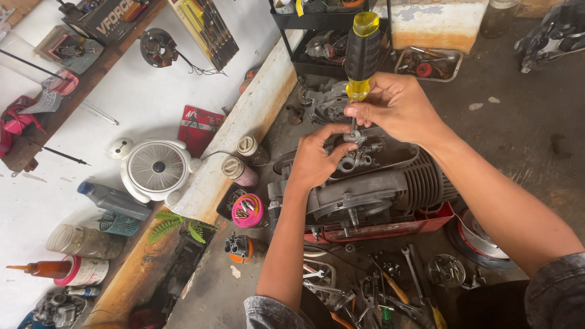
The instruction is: The person uses a yellow-handled screwdriver to tighten and loosen screws on a small engine block. They repeatedly adjust the tool and reposition their hands to access different fasteners on the engine surface.
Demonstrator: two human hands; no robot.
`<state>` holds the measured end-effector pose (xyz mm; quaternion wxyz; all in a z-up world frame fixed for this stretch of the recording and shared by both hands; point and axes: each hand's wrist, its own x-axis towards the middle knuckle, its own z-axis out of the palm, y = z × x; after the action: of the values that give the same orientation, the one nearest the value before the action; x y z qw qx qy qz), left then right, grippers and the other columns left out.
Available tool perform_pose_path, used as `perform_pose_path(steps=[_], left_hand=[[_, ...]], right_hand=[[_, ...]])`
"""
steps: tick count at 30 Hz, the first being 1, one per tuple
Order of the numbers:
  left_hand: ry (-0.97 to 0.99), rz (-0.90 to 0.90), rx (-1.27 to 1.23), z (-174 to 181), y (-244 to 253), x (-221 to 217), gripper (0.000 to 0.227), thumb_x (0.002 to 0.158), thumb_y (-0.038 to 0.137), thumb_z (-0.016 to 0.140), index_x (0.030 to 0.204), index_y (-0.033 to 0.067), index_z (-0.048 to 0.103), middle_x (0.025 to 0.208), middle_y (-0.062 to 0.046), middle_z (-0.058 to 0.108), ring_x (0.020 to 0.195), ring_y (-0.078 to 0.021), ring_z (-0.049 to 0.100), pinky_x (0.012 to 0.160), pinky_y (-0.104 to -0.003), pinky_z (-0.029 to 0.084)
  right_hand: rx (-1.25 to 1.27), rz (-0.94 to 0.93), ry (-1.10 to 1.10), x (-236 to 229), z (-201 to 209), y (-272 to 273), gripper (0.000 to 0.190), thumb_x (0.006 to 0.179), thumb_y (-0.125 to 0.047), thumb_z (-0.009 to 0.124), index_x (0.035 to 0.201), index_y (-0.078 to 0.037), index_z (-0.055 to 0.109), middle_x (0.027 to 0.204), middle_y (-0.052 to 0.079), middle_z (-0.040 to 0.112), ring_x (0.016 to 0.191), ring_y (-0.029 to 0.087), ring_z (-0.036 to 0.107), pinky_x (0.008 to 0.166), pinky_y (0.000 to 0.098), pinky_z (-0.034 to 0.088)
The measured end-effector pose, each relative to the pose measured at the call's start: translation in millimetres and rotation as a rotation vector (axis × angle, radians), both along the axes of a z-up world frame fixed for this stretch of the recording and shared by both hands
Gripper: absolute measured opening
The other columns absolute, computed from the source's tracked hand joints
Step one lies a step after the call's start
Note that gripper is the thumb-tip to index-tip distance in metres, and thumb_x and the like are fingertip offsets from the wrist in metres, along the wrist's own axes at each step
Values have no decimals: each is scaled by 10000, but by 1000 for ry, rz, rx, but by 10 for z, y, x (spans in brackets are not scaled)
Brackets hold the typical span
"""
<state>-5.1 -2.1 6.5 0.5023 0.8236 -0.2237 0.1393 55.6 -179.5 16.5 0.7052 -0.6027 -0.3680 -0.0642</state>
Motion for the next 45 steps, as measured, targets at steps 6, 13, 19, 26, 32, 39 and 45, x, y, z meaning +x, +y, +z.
perform_pose_path(steps=[6,13,19,26,32,39,45], left_hand=[[-15,9,-13,-82,0,79,280,780,127,737,1044,95,649,907,-130,686,935,-300,649,820,-447,519],[-11,-9,-21,-89,6,72,279,794,115,728,1056,87,637,929,-142,678,963,-326,634,846,-475,505],[-3,-2,-20,-84,0,78,280,794,108,726,1060,96,640,942,-123,682,977,-320,632,866,-476,497],[-13,-15,-26,-91,7,72,259,800,100,721,1045,103,638,935,-113,683,976,-314,631,869,-485,498],[-11,-21,-38,-92,14,74,258,805,103,717,1051,116,639,942,-108,681,987,-314,626,879,-498,492],[-23,-37,-36,-65,1,56,232,844,102,679,1070,114,628,939,-125,676,991,-353,617,875,-534,483],[-48,-42,-56,-110,36,69,230,859,84,659,1085,118,627,974,-130,669,1029,-374,590,897,-573,462]], right_hand=[[-46,-5,-52,-74,126,15,40,870,12,617,898,39,627,783,158,655,596,145,617,504,246,529],[-3,3,-23,-72,118,23,112,816,29,672,907,46,608,759,156,646,596,132,614,507,239,533],[-6,-4,-30,-125,189,9,44,840,23,649,863,44,618,736,142,649,584,125,603,504,224,516],[-9,11,-32,-93,153,23,78,834,33,646,909,35,627,757,132,652,583,128,605,505,232,529],[34,7,-19,-36,63,3,155,816,39,667,924,69,560,775,165,646,590,130,607,495,226,522],[31,-14,-62,-45,65,23,118,837,48,643,911,85,559,777,181,643,579,137,607,487,226,521],[82,-56,-88,-38,57,58,106,852,46,636,913,74,553,772,178,637,560,142,597,476,227,513]])
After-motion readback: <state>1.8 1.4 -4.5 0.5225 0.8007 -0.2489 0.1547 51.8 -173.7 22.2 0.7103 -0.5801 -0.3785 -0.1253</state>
